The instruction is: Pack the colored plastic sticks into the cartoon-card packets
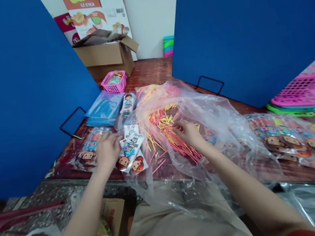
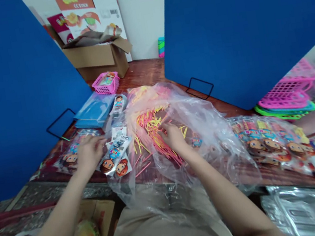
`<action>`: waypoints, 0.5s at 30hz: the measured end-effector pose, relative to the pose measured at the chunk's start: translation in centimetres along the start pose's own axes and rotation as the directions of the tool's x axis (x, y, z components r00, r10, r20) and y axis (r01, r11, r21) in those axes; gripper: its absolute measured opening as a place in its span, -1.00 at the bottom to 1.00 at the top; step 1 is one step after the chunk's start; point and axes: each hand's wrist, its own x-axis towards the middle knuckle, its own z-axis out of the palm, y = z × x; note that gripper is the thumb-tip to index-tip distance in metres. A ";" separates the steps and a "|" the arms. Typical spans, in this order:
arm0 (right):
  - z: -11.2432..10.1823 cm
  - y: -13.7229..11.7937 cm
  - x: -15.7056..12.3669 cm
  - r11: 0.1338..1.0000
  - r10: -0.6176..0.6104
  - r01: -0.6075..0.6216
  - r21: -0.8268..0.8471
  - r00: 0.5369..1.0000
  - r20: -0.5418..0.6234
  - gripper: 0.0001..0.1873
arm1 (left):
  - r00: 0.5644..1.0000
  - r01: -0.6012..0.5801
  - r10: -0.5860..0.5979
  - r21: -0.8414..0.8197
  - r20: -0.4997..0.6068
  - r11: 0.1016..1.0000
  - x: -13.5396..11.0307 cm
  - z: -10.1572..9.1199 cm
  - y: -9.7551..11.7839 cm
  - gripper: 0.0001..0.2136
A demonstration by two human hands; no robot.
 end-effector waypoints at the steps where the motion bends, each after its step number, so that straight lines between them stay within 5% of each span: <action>1: 0.2 -0.2 0.0 1.000 -0.014 0.014 0.011 1.000 0.009 -0.78 | 0.997 -0.020 0.021 -0.016 0.075 1.000 -0.2 0.9 1.2 -0.72; 4: 0.1 -0.4 0.0 0.999 -0.032 0.031 0.041 0.999 0.013 -0.78 | 0.978 0.085 -0.081 -0.015 0.192 0.996 0.2 3.3 2.9 -0.71; 9: -1.9 1.7 0.0 0.996 0.077 -0.075 0.054 0.997 -0.027 -0.76 | 0.887 0.431 -0.384 -0.163 0.255 0.887 1.6 4.4 1.5 -0.67; 15: -3.0 3.9 -0.3 0.988 0.141 -0.141 0.060 0.990 0.000 -0.77 | 0.896 0.433 -0.442 -0.305 0.043 0.848 1.3 4.3 1.4 -0.80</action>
